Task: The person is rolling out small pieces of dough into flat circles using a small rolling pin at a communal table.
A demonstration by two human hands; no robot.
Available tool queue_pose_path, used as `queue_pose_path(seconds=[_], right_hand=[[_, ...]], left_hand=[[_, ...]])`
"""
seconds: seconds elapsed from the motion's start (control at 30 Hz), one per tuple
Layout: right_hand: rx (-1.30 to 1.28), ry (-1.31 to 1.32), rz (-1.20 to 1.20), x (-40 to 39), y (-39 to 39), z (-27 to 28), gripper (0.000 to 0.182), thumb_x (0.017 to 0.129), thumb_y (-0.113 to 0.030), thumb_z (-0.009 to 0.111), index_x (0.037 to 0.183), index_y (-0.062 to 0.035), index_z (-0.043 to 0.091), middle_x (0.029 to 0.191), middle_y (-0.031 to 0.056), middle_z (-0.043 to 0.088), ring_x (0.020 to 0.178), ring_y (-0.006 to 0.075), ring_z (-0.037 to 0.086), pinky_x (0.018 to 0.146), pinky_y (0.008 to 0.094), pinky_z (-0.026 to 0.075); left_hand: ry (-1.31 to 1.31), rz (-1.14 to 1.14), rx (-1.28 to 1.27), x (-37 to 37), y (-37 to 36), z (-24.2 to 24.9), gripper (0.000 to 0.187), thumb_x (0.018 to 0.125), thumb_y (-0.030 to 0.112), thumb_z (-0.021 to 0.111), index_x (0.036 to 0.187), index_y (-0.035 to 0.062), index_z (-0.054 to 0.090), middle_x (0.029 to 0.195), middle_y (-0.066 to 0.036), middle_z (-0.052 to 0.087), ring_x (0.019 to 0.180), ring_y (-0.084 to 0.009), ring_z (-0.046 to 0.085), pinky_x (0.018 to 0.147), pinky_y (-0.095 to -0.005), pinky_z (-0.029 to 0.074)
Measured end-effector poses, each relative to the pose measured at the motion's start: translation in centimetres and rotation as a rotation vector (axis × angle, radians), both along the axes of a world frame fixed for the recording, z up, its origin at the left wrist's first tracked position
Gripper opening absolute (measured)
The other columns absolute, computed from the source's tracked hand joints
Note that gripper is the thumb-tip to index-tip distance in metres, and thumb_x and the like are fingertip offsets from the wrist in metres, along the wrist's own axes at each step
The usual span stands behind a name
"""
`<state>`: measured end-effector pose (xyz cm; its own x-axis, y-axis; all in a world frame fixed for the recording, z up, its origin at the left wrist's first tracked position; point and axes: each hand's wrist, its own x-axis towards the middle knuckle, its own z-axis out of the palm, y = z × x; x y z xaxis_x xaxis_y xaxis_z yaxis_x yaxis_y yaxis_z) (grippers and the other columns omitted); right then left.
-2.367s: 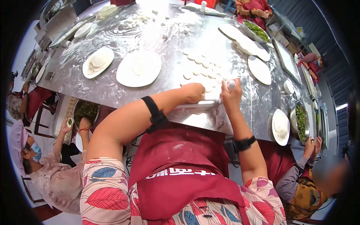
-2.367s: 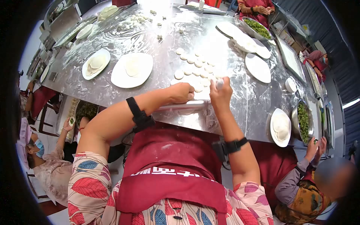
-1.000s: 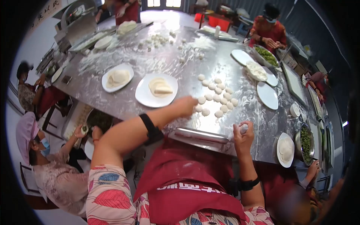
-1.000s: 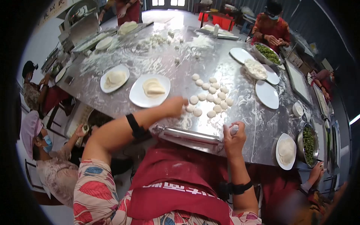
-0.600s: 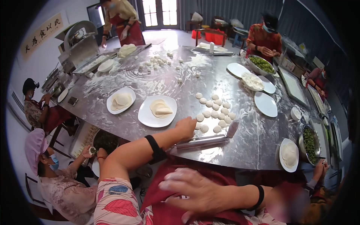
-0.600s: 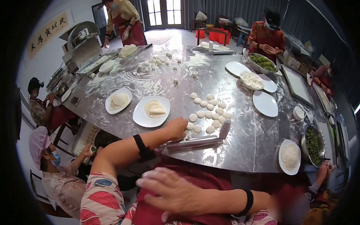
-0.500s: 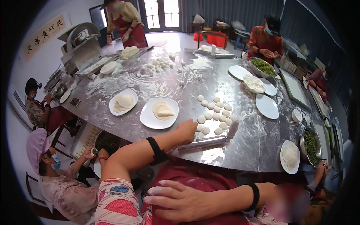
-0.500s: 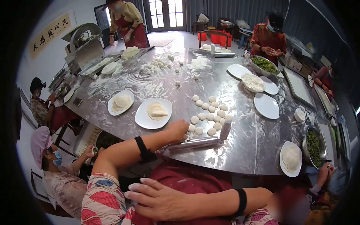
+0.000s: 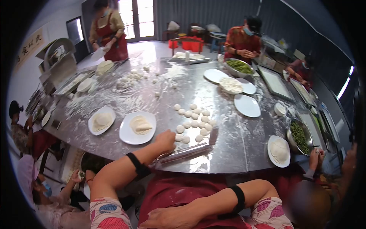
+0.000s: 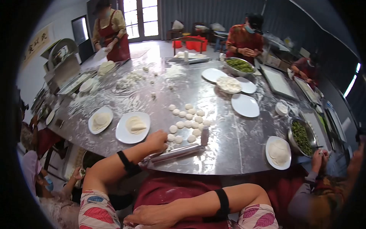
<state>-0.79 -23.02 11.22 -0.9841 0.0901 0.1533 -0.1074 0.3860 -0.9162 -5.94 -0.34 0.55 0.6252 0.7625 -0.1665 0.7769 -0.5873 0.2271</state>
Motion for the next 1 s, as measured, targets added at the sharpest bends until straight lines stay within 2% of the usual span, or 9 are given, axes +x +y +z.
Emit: queue_pose_path(seconds=[0.03, 0.13, 0.3, 0.4, 0.57, 0.67, 0.73, 0.8, 1.0], right_hand=[[0.075, 0.053, -0.015, 0.1, -0.2, 0.6, 0.040, 0.097, -0.031, 0.035, 0.114, 0.0021, 0.050, 0.105, 0.0250, 0.056, 0.100, 0.0350, 0.056, 0.097, 0.0513, 0.033], [0.309, 0.138, -0.074, 0.3, -0.5, -1.6, 0.045, 0.098, -0.034, 0.032, 0.121, 0.0016, 0.049, 0.108, 0.0220, 0.057, 0.105, 0.0345, 0.054, 0.100, 0.0534, 0.028], [0.275, -0.018, -0.017, 3.5, 0.8, -0.9, 0.055, 0.099, -0.041, 0.028, 0.130, 0.0009, 0.044, 0.122, 0.0175, 0.055, 0.114, 0.0328, 0.050, 0.107, 0.0577, 0.017], [0.305, 0.037, -0.131, 3.0, 0.9, -0.2, 0.060, 0.098, -0.045, 0.028, 0.133, 0.0021, 0.041, 0.127, 0.0185, 0.052, 0.117, 0.0342, 0.048, 0.106, 0.0581, 0.016], [0.337, 0.004, -0.002, 0.6, 0.7, -1.8, 0.069, 0.095, -0.052, 0.029, 0.136, 0.0031, 0.035, 0.133, 0.0211, 0.045, 0.122, 0.0338, 0.043, 0.107, 0.0607, 0.013], [0.200, 0.042, -0.067, 2.8, 0.3, -1.6, 0.053, 0.096, -0.033, 0.036, 0.131, 0.0069, 0.036, 0.104, 0.0227, 0.055, 0.105, 0.0373, 0.053, 0.109, 0.0555, 0.016], [0.183, -0.036, -0.042, 4.4, 0.5, 0.0, 0.062, 0.097, -0.038, 0.029, 0.134, 0.0110, 0.031, 0.105, 0.0245, 0.055, 0.107, 0.0370, 0.052, 0.112, 0.0539, 0.004], [0.195, -0.125, -0.057, 6.1, 1.3, 0.9, 0.062, 0.096, -0.040, 0.031, 0.134, 0.0089, 0.032, 0.098, 0.0216, 0.054, 0.104, 0.0356, 0.053, 0.111, 0.0556, 0.005], [0.111, 0.033, -0.296, 9.1, 2.8, 0.0, 0.070, 0.094, -0.054, 0.029, 0.138, 0.0007, 0.034, 0.088, 0.0102, 0.054, 0.092, 0.0272, 0.056, 0.110, 0.0547, 0.007]], left_hand=[[-0.007, 0.001, -0.002, 0.0, -0.1, 0.4, 0.029, 0.072, 0.019, 0.066, 0.097, 0.0052, 0.061, 0.105, -0.016, 0.055, 0.099, -0.0338, 0.057, 0.083, -0.0432, 0.048], [-0.059, 0.005, 0.020, -0.1, -0.4, 0.1, 0.023, 0.070, 0.020, 0.067, 0.088, 0.0062, 0.061, 0.098, -0.016, 0.056, 0.095, -0.0332, 0.057, 0.080, -0.0434, 0.047], [-0.125, -0.049, 0.037, -1.1, 0.0, -0.9, 0.021, 0.069, 0.021, 0.068, 0.083, 0.0070, 0.060, 0.093, -0.016, 0.057, 0.092, -0.0332, 0.056, 0.078, -0.0432, 0.046], [-0.121, -0.047, 0.018, -0.9, 0.0, -1.2, 0.021, 0.070, 0.022, 0.068, 0.083, 0.0067, 0.060, 0.091, -0.016, 0.058, 0.091, -0.0334, 0.056, 0.077, -0.0428, 0.046], [-0.119, -0.045, -0.013, -0.7, 0.6, -0.5, 0.022, 0.069, 0.022, 0.068, 0.081, 0.0053, 0.060, 0.087, -0.018, 0.060, 0.086, -0.0353, 0.058, 0.075, -0.0441, 0.047], [-0.146, -0.057, -0.005, -1.3, 0.9, -1.5, 0.025, 0.068, 0.024, 0.068, 0.082, 0.0047, 0.061, 0.087, -0.020, 0.061, 0.086, -0.0360, 0.059, 0.076, -0.0444, 0.047], [-0.128, -0.024, -0.053, -1.5, 0.6, -1.0, 0.026, 0.068, 0.024, 0.069, 0.083, 0.0047, 0.061, 0.090, -0.019, 0.060, 0.089, -0.0358, 0.058, 0.078, -0.0438, 0.047], [-0.140, -0.006, -0.064, -1.7, 0.3, -0.5, 0.021, 0.069, 0.018, 0.068, 0.084, 0.0051, 0.064, 0.091, -0.019, 0.063, 0.090, -0.0347, 0.061, 0.078, -0.0425, 0.049], [-0.206, -0.016, -0.074, -1.6, 2.1, -1.3, 0.022, 0.069, 0.019, 0.069, 0.079, 0.0032, 0.059, 0.083, -0.019, 0.062, 0.084, -0.0361, 0.060, 0.072, -0.0423, 0.047]])
